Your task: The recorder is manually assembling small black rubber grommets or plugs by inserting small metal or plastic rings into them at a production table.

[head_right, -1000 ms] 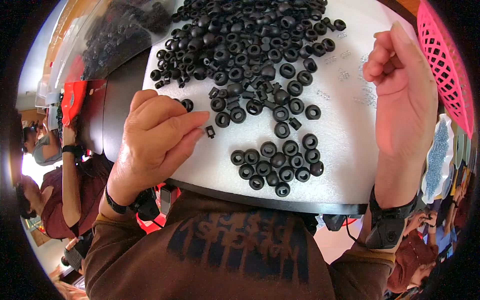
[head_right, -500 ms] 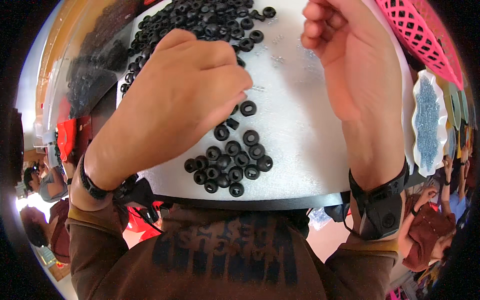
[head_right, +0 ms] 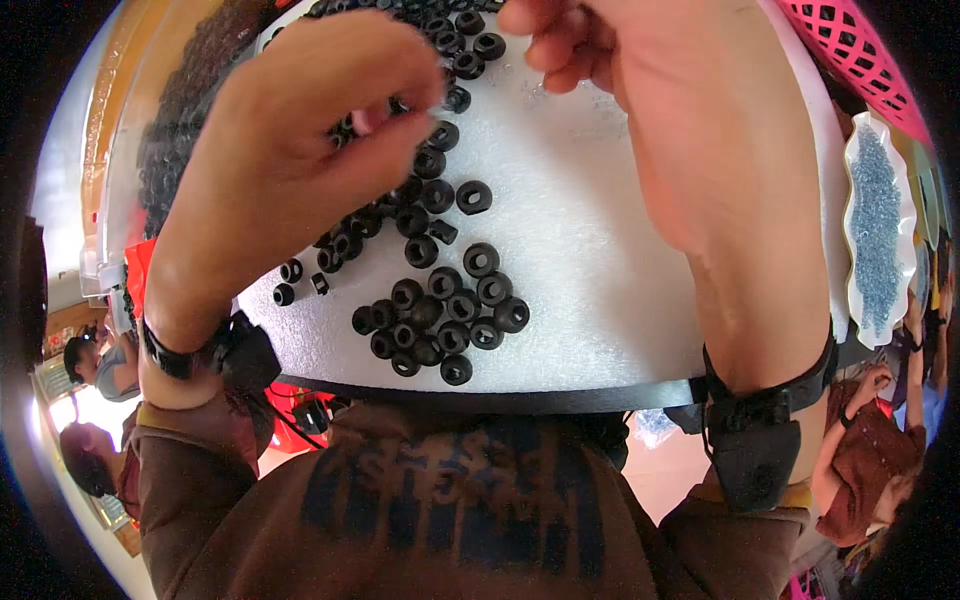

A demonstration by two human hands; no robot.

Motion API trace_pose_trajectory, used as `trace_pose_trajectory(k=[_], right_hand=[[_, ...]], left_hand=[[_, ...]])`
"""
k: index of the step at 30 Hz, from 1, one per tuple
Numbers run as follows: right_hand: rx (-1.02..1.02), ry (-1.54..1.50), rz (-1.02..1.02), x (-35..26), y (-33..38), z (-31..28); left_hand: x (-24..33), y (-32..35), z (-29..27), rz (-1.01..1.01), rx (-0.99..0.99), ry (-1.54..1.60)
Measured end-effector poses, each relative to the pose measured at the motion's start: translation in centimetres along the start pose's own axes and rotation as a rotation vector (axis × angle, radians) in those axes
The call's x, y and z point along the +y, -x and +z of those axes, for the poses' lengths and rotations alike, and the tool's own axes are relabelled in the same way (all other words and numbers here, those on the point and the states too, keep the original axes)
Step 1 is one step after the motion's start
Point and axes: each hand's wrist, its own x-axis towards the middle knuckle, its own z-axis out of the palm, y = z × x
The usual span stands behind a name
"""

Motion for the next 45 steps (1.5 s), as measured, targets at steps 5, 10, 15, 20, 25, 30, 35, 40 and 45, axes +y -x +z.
trace_pose_trajectory(k=[5,10,15,20,25,30,35,40,45], right_hand=[[-0.23,0.319,0.026,0.1,0.7,-0.1],[-0.493,0.475,0.165,0.1,1.5,0.5],[-0.625,0.75,0.004,0.6,1.5,0.8],[-0.622,0.853,0.064,0.8,1.2,1.2],[-0.583,0.762,-0.013,1.0,1.0,1.1],[-0.437,0.447,0.143,-0.2,1.9,2.0],[-0.467,0.305,0.086,0.1,1.8,2.1],[-0.479,0.119,0.199,-0.2,2.2,2.4],[-0.434,-0.03,0.252,-0.1,2.5,2.8]], left_hand=[[-0.5,5.6,-0.1,-0.415,0.229,0.536],[-1.0,9.0,0.9,-0.591,0.465,0.888],[-1.5,9.3,1.2,-0.653,0.611,1.004],[-2.3,9.8,0.7,-0.715,0.56,1.034],[-2.2,10.0,0.9,-0.64,0.56,1.212],[-1.6,9.6,1.0,-0.662,0.555,1.192],[-0.1,8.7,0.8,-0.549,0.581,1.258],[0.0,7.9,-0.7,-0.314,0.341,1.003],[0.8,6.7,-0.7,-0.17,0.418,0.861]])
